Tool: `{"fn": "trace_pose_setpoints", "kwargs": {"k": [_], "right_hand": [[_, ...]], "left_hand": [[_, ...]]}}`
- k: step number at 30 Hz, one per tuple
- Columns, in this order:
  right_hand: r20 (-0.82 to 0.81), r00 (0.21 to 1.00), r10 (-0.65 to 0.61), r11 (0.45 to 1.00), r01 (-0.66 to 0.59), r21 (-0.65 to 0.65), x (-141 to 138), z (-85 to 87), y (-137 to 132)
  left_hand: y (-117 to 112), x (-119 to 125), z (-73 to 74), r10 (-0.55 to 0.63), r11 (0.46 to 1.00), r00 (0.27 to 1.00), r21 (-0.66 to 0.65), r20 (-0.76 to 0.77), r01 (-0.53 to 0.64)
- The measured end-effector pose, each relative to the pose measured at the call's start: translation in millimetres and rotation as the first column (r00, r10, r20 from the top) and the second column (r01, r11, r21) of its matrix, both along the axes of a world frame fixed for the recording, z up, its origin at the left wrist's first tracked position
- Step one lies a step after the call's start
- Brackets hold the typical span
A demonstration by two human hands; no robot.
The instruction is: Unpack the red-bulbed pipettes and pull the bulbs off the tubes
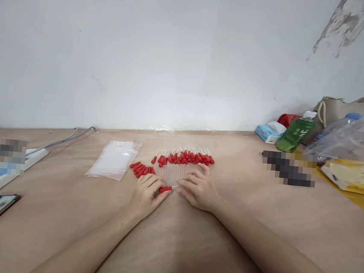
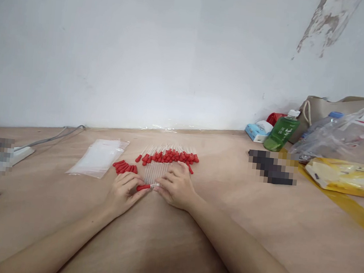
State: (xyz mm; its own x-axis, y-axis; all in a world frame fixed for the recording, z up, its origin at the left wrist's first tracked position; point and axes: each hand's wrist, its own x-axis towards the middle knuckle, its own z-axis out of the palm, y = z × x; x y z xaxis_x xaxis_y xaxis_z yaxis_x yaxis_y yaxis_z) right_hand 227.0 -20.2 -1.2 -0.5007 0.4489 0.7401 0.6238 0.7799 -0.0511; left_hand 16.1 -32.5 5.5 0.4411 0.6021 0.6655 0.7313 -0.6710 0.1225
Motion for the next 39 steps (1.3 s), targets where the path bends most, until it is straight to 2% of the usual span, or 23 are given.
{"fn": "trace_pose_setpoints", "kwargs": {"k": [8, 16, 22, 28, 33, 37, 39], "right_hand": [[0.180, 0.983, 0.030, 0.998, -0.019, -0.065, 7, 0.1, -9], [0.119, 0.993, -0.007, 0.999, 0.012, -0.045, 9, -3.1, -17], [0.113, 0.993, -0.038, 0.999, 0.035, 0.028, 10, -1.8, -19], [0.105, 0.993, -0.058, 0.998, 0.062, -0.031, 13, -2.7, -21], [0.108, 0.993, -0.041, 0.999, 0.043, -0.023, 16, -4.6, -22], [0.129, 0.991, -0.040, 0.995, 0.051, -0.083, 20, -5.0, -23], [0.099, 0.992, -0.074, 0.995, 0.080, -0.058, 25, -4.6, -22]], "left_hand": [[-3, 3, 1.6, -0.117, 0.992, 0.988, -0.053, -0.099, 0.112], [-3, 3, -0.3, -0.166, 0.985, 0.979, -0.075, -0.115, 0.158], [-2, 2, -1.8, -0.190, 0.980, 0.977, -0.077, -0.094, 0.183], [-2, 1, -1.7, -0.196, 0.977, 0.977, -0.098, -0.084, 0.188], [-2, 0, -3.7, -0.222, 0.970, 0.973, -0.117, -0.061, 0.214], [-4, 0, -5.0, -0.247, 0.958, 0.969, -0.151, 0.011, 0.246], [-4, -3, -3.2, -0.231, 0.958, 0.969, -0.157, 0.086, 0.242]]}}
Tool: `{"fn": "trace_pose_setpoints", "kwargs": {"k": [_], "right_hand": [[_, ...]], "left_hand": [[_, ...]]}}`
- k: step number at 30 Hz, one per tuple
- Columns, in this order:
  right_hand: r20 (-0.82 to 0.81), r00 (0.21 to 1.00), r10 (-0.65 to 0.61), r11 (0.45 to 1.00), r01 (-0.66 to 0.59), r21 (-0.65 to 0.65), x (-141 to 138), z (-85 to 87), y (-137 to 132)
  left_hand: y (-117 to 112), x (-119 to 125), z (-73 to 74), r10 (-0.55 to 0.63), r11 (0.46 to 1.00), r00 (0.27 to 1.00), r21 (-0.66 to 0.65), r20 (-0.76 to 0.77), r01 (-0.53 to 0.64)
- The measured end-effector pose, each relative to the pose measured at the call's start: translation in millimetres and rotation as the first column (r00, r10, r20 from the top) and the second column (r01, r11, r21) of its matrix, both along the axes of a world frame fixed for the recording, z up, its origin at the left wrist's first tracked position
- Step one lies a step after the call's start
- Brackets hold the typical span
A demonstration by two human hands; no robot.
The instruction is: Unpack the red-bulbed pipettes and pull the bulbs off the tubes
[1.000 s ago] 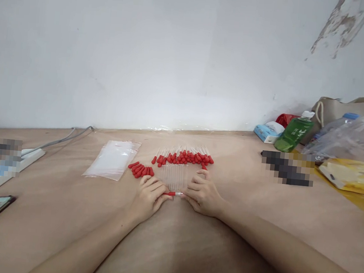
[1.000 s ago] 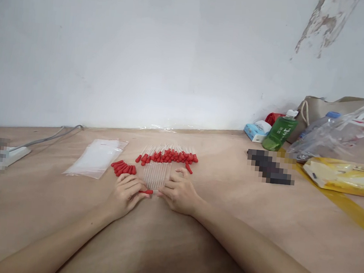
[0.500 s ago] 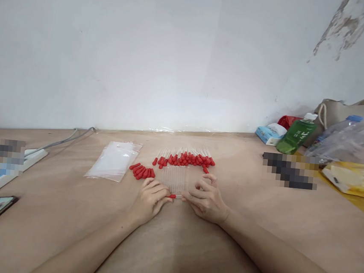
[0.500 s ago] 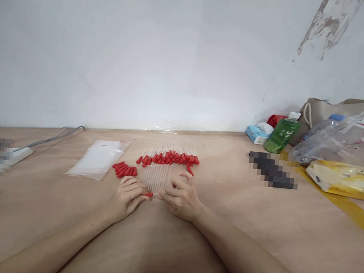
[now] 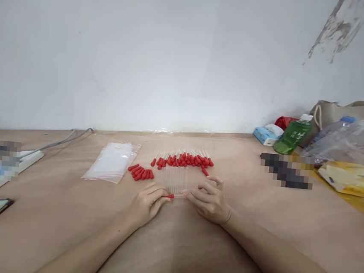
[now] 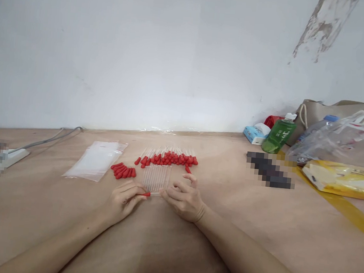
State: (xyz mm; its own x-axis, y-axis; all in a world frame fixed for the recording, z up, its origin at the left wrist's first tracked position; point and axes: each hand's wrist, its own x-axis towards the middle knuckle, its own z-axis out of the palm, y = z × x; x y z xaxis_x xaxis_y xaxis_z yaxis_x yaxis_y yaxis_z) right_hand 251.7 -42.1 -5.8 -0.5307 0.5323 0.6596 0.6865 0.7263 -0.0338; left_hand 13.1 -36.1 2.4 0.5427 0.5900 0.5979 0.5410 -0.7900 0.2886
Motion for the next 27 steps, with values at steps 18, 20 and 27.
{"fn": "trace_pose_setpoints", "kwargs": {"k": [18, 20, 27], "right_hand": [[-0.029, 0.892, -0.451, 0.888, 0.445, -0.117, -21, 9.4, 38], [-0.030, 0.888, -0.458, 0.885, 0.453, -0.104, -24, 6.7, 37], [-0.023, 0.914, -0.405, 0.908, 0.399, -0.130, -26, -2.1, 28]], "left_hand": [[80, -81, 64.9, 0.677, 0.629, 0.722, -0.399, -0.139, -0.667], [82, -84, 57.0, 0.665, 0.629, 0.730, -0.411, -0.155, -0.660], [82, -90, 45.9, 0.602, 0.594, 0.768, -0.521, -0.218, -0.613]]}}
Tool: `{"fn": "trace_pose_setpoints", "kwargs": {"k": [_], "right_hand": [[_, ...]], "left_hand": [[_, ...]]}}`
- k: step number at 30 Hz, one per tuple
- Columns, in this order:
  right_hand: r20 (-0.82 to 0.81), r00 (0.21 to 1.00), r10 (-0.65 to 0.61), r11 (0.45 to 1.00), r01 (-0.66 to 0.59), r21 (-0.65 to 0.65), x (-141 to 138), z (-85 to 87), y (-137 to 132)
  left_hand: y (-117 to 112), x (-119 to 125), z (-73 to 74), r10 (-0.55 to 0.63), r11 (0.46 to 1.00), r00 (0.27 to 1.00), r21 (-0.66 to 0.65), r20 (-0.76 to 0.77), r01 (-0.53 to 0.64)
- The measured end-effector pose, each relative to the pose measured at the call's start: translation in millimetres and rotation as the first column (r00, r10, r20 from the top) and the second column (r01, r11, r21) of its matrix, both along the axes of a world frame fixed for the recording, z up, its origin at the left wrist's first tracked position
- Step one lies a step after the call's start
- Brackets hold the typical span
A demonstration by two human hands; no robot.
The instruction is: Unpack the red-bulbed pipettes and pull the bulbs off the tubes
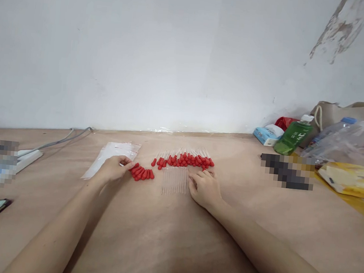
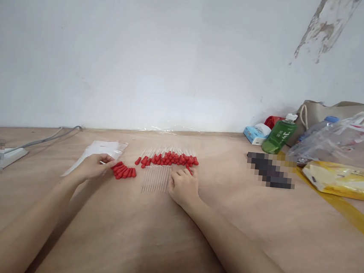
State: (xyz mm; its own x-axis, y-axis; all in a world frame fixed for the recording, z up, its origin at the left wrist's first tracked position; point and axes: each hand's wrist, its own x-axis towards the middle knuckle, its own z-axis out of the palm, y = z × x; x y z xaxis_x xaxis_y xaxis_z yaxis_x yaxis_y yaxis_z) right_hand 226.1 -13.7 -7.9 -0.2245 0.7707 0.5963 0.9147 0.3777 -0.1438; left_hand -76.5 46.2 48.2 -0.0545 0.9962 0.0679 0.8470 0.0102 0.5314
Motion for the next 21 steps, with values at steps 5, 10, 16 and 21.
{"fn": "trace_pose_setpoints", "kwargs": {"k": [5, 10, 16, 21], "right_hand": [[0.002, 1.000, 0.024, 0.999, -0.024, -0.039, -4, -0.3, -2], [-0.037, 0.998, 0.043, 0.994, -0.046, -0.096, -3, 2.1, -4], [-0.038, 0.980, 0.196, 0.963, -0.200, -0.178, 8, 10.5, -10], [-0.008, 0.964, 0.266, 0.935, -0.260, -0.240, 16, 11.6, -6]], "left_hand": [[-1, -2, 5.3, 0.043, 0.998, 0.997, 0.058, -0.058, -0.040], [-1, 22, 11.3, 0.045, 0.991, 0.978, 0.131, -0.204, -0.019], [15, 66, 11.1, 0.035, 0.999, 0.924, -0.020, -0.381, -0.047], [23, 76, 5.9, 0.027, 0.978, 0.941, -0.184, -0.339, -0.094]]}}
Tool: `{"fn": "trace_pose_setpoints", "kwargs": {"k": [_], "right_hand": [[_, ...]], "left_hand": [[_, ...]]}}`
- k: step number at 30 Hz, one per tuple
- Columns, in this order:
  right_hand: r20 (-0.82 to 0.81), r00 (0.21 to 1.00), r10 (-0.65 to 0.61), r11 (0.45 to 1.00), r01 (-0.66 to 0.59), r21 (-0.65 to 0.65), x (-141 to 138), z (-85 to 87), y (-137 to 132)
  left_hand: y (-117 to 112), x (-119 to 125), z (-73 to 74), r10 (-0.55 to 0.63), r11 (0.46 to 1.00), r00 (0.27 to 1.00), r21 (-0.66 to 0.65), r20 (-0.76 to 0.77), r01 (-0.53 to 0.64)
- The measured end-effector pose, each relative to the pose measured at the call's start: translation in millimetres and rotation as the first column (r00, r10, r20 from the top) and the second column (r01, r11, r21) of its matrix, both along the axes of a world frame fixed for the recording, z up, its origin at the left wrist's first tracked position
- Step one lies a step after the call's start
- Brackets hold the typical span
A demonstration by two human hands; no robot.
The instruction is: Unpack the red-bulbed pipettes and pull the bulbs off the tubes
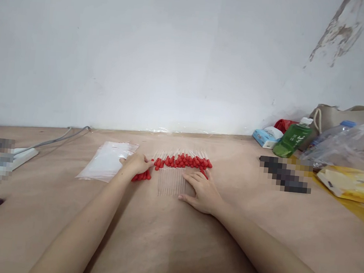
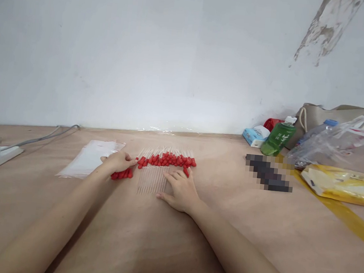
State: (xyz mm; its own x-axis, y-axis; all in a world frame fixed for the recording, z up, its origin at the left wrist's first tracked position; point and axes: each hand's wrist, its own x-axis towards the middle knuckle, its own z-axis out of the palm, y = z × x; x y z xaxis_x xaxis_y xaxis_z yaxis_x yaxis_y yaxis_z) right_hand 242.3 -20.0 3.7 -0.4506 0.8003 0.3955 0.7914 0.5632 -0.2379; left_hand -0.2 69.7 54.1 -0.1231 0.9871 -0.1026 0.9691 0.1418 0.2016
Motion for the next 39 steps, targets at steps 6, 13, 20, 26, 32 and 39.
{"fn": "trace_pose_setpoints", "kwargs": {"k": [6, 13, 20, 26, 32, 39], "right_hand": [[-0.020, 1.000, 0.002, 1.000, -0.002, -0.030, 4, -0.1, 4], [-0.115, 0.992, -0.041, 0.997, 0.048, 0.054, 2, -1.4, 3], [-0.392, 0.915, -0.091, 0.933, 0.217, 0.289, 3, 11.5, 8], [-0.113, 0.980, 0.164, 0.928, -0.115, 0.355, 10, 6.6, -14], [-0.102, 0.973, 0.209, 0.932, -0.166, 0.321, 9, -7.1, -22], [-0.079, 0.971, 0.225, 0.946, -0.199, 0.255, 4, -4.8, -25]], "left_hand": [[0, 0, -0.3, 0.024, 0.999, 1.000, 0.042, -0.004, -0.024], [-19, -4, 32.3, 0.042, 0.943, 0.990, 0.331, -0.138, 0.006], [-83, 15, 4.9, -0.482, 0.772, 0.874, 0.500, 0.058, 0.392], [-113, 21, -46.6, -0.658, 0.609, 0.750, 0.632, 0.065, 0.479], [-114, 20, -53.6, -0.718, 0.508, 0.696, 0.694, 0.015, 0.510], [-117, 24, -44.9, -0.766, 0.526, 0.643, 0.565, -0.009, 0.636]]}}
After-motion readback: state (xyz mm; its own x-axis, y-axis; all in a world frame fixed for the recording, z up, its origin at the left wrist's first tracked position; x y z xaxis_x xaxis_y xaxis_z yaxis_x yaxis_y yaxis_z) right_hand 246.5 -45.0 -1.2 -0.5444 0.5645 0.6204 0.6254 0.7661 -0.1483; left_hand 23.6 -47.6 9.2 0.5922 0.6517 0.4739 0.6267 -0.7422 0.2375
